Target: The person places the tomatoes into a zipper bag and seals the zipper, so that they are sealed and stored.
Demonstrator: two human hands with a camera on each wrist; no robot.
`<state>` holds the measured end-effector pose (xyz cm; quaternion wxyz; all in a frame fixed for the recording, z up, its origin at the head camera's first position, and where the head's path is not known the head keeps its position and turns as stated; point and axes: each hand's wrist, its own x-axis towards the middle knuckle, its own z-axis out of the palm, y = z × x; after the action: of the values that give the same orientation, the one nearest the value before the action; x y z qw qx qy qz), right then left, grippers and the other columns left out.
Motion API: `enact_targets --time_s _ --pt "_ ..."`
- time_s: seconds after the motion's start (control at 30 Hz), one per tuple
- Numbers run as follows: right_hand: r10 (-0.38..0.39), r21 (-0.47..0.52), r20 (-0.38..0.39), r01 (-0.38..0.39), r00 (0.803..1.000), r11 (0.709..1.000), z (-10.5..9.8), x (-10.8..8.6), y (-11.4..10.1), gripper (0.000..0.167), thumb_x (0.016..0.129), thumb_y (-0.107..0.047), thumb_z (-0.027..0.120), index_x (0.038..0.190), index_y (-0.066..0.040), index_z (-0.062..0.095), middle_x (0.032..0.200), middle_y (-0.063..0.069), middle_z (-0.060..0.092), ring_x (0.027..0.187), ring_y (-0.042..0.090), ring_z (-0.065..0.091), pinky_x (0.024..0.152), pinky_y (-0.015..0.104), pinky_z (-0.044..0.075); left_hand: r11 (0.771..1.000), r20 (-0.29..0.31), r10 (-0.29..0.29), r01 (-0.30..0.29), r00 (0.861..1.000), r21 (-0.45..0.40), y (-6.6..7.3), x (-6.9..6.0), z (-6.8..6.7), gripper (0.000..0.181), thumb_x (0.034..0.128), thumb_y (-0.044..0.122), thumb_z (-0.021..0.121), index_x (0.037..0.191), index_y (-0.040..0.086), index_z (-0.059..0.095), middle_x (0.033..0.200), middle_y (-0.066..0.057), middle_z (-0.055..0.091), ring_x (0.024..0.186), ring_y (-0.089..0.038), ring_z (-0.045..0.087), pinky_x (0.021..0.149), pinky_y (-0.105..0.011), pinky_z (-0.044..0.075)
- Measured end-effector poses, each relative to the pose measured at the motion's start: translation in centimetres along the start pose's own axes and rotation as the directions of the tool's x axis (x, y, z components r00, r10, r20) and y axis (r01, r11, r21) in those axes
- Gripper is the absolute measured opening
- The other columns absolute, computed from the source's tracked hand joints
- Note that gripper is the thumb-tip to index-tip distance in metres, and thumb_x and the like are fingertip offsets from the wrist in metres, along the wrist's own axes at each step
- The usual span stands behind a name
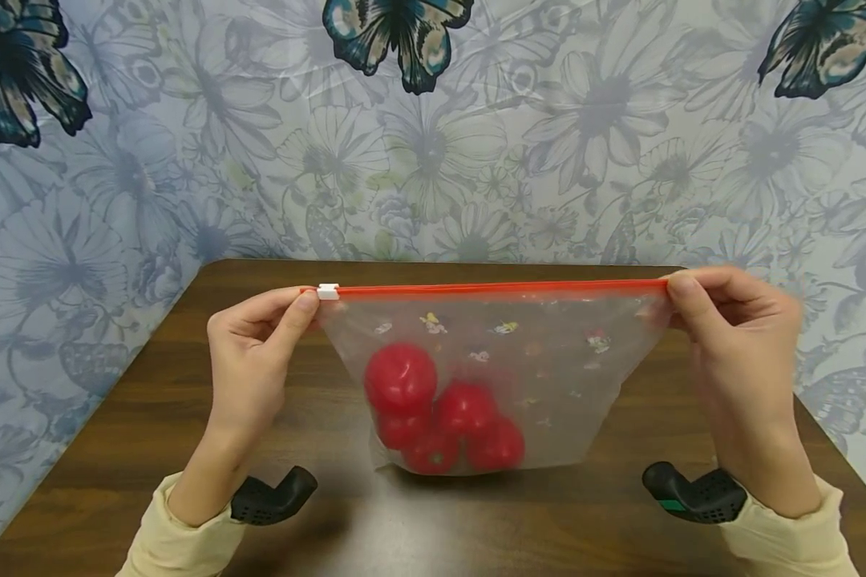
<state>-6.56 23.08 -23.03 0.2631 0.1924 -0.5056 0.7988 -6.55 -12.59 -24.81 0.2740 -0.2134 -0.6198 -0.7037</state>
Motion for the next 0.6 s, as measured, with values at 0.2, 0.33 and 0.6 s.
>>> enact_targets --time_s 0.2,0.33,0.6 --pt "0.023 -0.008 -0.011 -0.023 1.000 1.000 -1.4 -0.4 0.7 0.009 0.083 0.019 0.057 0.087 0.026 0.056 0.069 0.021 0.062 0.054 0.025 0.060 0.056 0.029 0.053 0.999 0.013 -0.017 0.018 1.000 -0.040 -0.2 -0.8 1.1 0.008 0.0840 -0.010 0.062 0.086 -0.009 0.070 0.076 -0.012 0.068 0.063 -0.014 0.062 0.065 -0.026 0.053" --pt "0.010 -0.002 0.047 -0.010 0.999 1.000 -2.5 -0.1 1.5 0.008 0.084 0.020 0.055 0.088 0.026 0.056 0.070 0.021 0.063 0.056 0.025 0.063 0.059 0.029 0.054 0.998 0.049 -0.041 0.043 0.998 -0.042 -0.6 -1.3 1.5 0.009 0.0842 -0.010 0.063 0.088 -0.008 0.071 0.078 -0.013 0.069 0.067 -0.015 0.065 0.066 -0.026 0.053" --pt "-0.279 -0.456 0.032 0.262 0.960 0.850 -0.1 -0.1 0.6 0.025 0.081 0.009 0.066 0.105 0.013 0.064 0.096 0.018 0.065 0.092 0.026 0.060 0.088 0.029 0.046 0.998 0.060 -0.055 0.055 0.997 -0.002 -1.0 -1.6 2.0 0.010 0.0860 -0.002 0.065 0.091 -0.010 0.070 0.081 -0.017 0.069 0.070 -0.018 0.065 0.064 -0.026 0.052"
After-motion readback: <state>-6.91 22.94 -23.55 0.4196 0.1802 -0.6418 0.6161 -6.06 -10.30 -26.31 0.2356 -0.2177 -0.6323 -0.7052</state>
